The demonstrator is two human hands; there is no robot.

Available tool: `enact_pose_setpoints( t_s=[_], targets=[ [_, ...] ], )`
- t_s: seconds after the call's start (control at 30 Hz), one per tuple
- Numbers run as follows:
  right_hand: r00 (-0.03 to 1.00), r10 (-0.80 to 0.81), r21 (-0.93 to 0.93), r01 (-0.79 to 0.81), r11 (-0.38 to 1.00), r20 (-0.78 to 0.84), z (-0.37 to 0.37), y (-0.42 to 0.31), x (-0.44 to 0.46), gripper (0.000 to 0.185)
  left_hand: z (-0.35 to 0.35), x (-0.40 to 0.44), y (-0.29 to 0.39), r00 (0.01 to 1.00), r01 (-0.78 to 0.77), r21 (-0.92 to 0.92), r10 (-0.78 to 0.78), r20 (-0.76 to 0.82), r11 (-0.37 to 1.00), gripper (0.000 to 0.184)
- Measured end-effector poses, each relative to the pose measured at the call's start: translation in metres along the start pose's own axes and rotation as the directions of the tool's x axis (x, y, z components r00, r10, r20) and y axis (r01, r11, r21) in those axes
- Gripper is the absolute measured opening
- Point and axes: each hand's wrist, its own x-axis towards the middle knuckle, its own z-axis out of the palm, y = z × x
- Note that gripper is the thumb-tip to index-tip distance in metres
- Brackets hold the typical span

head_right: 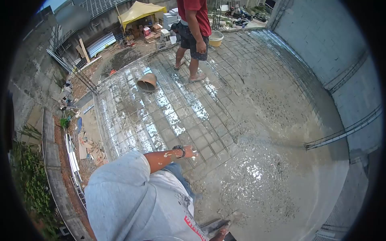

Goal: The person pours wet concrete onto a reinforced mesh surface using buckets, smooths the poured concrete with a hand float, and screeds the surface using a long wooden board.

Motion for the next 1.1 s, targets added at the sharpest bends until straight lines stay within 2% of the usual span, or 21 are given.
enact_pose_setpoints(
  t_s=[0.1, 0.2, 0.27, 0.3, 0.33, 0.43, 0.53, 0.6, 0.67, 0.73, 0.8, 0.87, 0.93, 1.0, 1.1],
  targets=[
    [0.995, -0.088, -0.092, 0.091, 0.992, 0.040, 0.042, -0.040, -0.005, 0.048, -0.022, -0.018, -0.050, 1.000, -0.002, -0.052, 0.003, 0.010, 0.999, 0.069],
    [0.987, -0.146, -0.171, 0.155, 0.973, 0.065, 0.094, -0.077, -0.015, 0.049, -0.047, -0.024, -0.103, 0.997, 0.068, -0.151, -0.061, 0.047, 0.986, 0.072],
    [0.983, -0.169, -0.210, 0.182, 0.961, 0.078, 0.124, -0.090, -0.030, 0.050, -0.013, 0.025, -0.178, 0.993, 0.107, -0.145, -0.114, -0.039, 0.984, 0.073],
    [0.981, -0.175, -0.235, 0.191, 0.953, 0.088, 0.135, -0.089, -0.038, 0.051, -0.006, 0.042, -0.207, 0.987, 0.125, -0.142, -0.138, -0.086, 0.982, 0.073],
    [0.979, -0.178, -0.260, 0.197, 0.945, 0.095, 0.141, -0.088, -0.050, 0.051, -0.050, -0.003, -0.194, 0.989, 0.138, -0.169, -0.144, -0.020, 0.976, 0.075],
    [0.980, -0.176, -0.334, 0.197, 0.922, 0.094, 0.146, -0.072, -0.068, 0.053, -0.061, 0.006, -0.247, 0.986, 0.163, -0.150, -0.165, 0.001, 0.975, 0.073],
    [0.984, -0.164, -0.423, 0.178, 0.889, 0.070, 0.138, -0.053, -0.076, 0.055, 0.030, 0.106, -0.383, 0.981, 0.147, 0.089, -0.134, -0.138, 0.985, 0.062],
    [0.987, -0.156, -0.471, 0.160, 0.868, 0.046, 0.128, -0.040, -0.077, 0.057, -0.040, 0.035, -0.337, 0.961, 0.274, 0.049, -0.276, 0.019, 0.960, 0.054],
    [0.988, -0.150, -0.508, 0.140, 0.850, 0.022, 0.123, -0.030, -0.079, 0.058, -0.084, -0.014, -0.299, 0.945, 0.307, 0.117, -0.317, 0.082, 0.945, 0.048],
    [0.989, -0.145, -0.546, 0.126, 0.828, 0.008, 0.119, -0.021, -0.083, 0.060, -0.065, 0.006, -0.333, 0.974, 0.161, 0.153, -0.183, 0.137, 0.975, 0.066],
    [0.990, -0.143, -0.574, 0.113, 0.811, -0.006, 0.117, -0.012, -0.086, 0.061, -0.063, 0.010, -0.337, 0.980, 0.067, 0.225, -0.106, 0.166, 0.972, 0.066],
    [0.990, -0.143, -0.603, 0.109, 0.790, -0.008, 0.117, -0.003, -0.087, 0.063, -0.090, -0.014, -0.298, 0.983, 0.025, 0.345, -0.086, 0.163, 0.938, 0.046],
    [0.990, -0.144, -0.633, 0.104, 0.767, -0.011, 0.116, 0.005, -0.087, 0.064, -0.094, -0.002, -0.289, 0.971, -0.052, 0.470, -0.066, 0.231, 0.881, 0.040],
    [0.989, -0.146, -0.664, 0.103, 0.740, -0.010, 0.110, 0.017, -0.086, 0.066, -0.113, -0.009, -0.268, 0.977, 0.082, 0.205, -0.120, 0.176, 0.975, 0.060],
    [0.987, -0.162, -0.741, 0.115, 0.662, 0.008, 0.093, 0.044, -0.079, 0.068, -0.106, 0.023, -0.268, 0.973, 0.119, 0.094, -0.135, 0.188, 0.988, 0.077]
  ],
)
